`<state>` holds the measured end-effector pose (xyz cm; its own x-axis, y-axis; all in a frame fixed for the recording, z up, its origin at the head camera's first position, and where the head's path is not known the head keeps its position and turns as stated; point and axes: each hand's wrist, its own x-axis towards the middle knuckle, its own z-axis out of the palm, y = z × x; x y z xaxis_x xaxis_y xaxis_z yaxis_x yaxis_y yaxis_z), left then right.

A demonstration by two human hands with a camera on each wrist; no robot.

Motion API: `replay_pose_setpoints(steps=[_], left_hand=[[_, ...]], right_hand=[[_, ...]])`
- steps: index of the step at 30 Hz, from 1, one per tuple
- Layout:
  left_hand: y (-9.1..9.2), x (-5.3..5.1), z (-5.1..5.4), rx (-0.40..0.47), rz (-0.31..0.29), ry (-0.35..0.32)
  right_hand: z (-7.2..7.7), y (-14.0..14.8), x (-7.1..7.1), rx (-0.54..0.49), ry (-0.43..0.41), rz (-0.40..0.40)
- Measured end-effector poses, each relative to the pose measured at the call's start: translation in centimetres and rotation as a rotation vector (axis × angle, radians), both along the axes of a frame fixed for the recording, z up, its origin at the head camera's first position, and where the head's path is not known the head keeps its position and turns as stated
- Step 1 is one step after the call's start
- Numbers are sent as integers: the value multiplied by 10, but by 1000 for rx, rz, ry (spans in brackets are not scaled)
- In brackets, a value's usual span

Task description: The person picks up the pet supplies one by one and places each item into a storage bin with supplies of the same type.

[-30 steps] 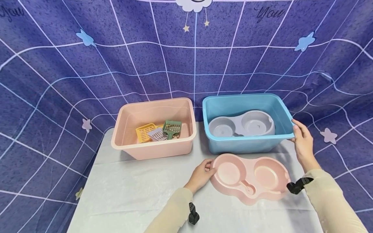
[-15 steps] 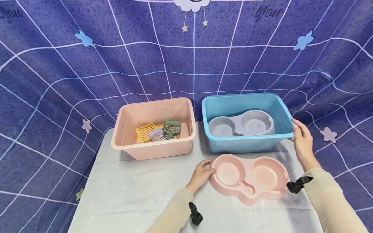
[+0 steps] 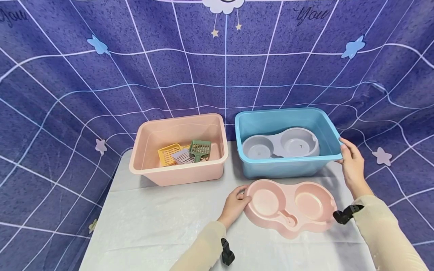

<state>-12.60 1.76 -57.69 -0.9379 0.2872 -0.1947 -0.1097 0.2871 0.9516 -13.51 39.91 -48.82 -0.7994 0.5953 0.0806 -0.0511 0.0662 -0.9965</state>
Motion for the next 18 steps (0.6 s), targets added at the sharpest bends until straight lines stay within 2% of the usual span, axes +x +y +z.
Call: replay_pose_setpoints(steps=[6,14,18], left_hand=[[3,-2,-2,4,11,10],[10,0,-3,17,108,20],[9,2,2,55,137,9]], right_hand=[[1,1,0,30,-17,-22],[0,2,-4,2,-7,-33],[0,2,-3,53,-26,-28]])
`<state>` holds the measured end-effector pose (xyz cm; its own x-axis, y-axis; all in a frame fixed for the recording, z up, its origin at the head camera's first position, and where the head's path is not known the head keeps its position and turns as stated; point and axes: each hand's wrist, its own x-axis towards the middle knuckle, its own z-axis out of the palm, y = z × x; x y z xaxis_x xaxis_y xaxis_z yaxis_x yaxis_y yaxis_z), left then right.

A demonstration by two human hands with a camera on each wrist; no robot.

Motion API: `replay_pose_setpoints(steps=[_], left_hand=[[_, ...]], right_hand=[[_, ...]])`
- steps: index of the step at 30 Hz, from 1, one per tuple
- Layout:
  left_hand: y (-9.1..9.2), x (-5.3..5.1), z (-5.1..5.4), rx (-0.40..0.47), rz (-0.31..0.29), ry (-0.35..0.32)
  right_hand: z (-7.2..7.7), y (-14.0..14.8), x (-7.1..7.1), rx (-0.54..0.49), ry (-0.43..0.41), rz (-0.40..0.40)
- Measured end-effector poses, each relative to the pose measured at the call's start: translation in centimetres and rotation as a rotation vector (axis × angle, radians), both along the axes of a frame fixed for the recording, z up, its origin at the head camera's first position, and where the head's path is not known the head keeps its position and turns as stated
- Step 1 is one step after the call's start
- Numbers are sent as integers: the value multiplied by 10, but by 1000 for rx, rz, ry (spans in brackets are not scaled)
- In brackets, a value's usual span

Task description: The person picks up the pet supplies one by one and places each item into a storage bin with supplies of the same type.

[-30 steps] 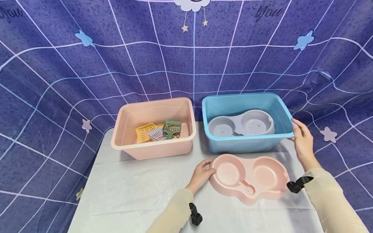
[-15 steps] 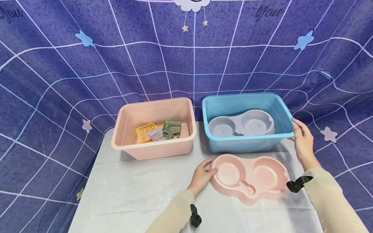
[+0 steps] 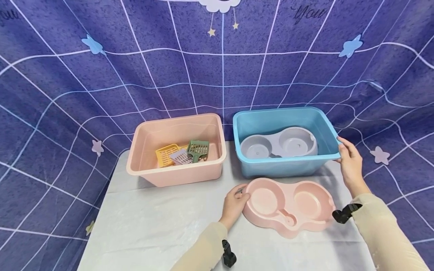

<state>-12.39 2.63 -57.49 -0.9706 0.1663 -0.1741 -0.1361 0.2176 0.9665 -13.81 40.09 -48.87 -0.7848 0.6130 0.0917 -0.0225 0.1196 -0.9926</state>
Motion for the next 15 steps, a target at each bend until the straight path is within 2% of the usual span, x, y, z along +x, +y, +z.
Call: replay_pose_setpoints(steps=[4,9,12,15], left_hand=[[-5,1,5,19,23,-3],[-15,2,12,53,42,-35],[-24,4,23,99,59,-59],[-33,8,40,138,72,-73]], right_hand=[[1,1,1,75,-28,22],[1,3,2,101,-43,32],[0,3,2,84,-26,36],[-1,3,1,54,-5,38]])
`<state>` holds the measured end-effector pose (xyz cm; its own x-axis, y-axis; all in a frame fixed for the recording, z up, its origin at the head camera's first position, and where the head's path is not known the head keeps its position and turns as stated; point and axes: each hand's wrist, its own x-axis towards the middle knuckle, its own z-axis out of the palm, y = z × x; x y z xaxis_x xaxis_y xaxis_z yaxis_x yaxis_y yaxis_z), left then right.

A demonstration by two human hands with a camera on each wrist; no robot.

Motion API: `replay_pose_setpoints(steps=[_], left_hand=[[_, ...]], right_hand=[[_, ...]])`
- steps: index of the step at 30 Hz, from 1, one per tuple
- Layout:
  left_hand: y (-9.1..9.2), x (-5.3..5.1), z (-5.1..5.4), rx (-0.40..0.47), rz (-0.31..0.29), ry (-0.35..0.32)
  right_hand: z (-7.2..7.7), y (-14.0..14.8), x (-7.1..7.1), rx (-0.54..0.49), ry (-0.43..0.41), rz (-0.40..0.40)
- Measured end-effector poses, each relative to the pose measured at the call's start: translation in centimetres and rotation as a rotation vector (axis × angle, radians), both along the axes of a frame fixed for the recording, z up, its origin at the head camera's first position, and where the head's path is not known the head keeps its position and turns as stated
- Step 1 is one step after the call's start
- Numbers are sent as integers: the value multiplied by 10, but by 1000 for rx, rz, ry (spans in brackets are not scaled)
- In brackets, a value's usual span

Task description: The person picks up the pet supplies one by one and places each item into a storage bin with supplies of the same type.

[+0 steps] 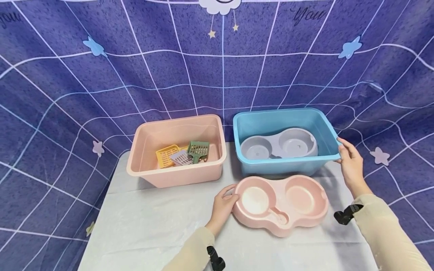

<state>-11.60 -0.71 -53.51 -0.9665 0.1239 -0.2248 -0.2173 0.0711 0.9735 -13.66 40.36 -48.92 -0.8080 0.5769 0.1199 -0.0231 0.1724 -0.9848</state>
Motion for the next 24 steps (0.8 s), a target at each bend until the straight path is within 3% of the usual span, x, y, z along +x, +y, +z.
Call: replay_pose_setpoints(steps=[4,12,18,24], left_hand=[[-13,5,17,22,-6,-16],[-32,2,12,2,4,-34],[-39,6,23,-22,-1,-24],[-44,12,37,-2,-5,5]], right_hand=[[-1,0,0,-1,11,-11],[3,0,-2,-26,19,-20],[4,0,0,-10,-15,-49],[4,-1,1,-40,2,-20]])
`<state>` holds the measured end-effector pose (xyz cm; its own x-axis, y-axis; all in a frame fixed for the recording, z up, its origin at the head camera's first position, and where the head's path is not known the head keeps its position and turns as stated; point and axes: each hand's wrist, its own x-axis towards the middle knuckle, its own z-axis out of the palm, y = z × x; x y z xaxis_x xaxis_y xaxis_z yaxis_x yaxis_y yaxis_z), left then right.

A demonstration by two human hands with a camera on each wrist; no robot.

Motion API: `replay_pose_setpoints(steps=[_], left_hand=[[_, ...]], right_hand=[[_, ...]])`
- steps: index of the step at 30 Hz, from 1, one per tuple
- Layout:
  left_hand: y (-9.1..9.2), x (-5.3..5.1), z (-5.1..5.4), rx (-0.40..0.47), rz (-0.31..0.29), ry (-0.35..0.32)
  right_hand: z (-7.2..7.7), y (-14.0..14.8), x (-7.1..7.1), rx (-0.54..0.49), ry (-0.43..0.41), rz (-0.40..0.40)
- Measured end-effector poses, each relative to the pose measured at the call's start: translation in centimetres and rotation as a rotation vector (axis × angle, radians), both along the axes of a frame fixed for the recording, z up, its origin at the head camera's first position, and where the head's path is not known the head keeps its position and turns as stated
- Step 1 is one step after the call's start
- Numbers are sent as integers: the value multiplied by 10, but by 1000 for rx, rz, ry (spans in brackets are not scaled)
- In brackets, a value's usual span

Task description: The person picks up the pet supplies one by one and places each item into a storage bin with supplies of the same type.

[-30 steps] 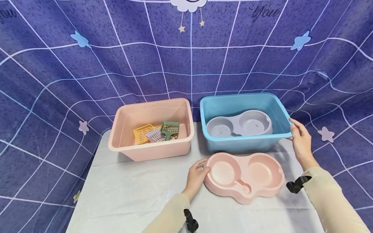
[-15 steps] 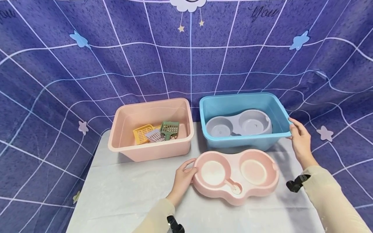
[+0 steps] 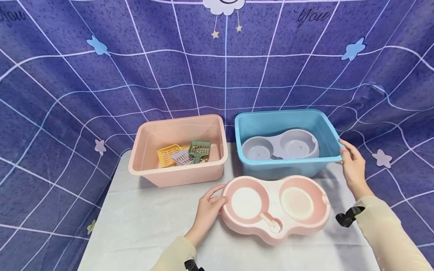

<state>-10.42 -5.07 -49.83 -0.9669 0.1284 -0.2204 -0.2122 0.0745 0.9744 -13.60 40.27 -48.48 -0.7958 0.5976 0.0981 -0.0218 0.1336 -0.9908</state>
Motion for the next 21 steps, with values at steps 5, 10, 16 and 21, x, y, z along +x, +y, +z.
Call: replay_pose_setpoints(steps=[5,10,16,21], left_hand=[[-5,3,12,14,-6,35],[-10,0,25,20,-2,65],[-13,-4,40,51,11,63],[-14,-5,51,67,11,65]], right_hand=[[0,-1,0,22,-2,-3],[-1,-1,-1,2,-8,-19],[1,-1,-2,13,-26,-15],[2,-1,-1,77,-61,-25]])
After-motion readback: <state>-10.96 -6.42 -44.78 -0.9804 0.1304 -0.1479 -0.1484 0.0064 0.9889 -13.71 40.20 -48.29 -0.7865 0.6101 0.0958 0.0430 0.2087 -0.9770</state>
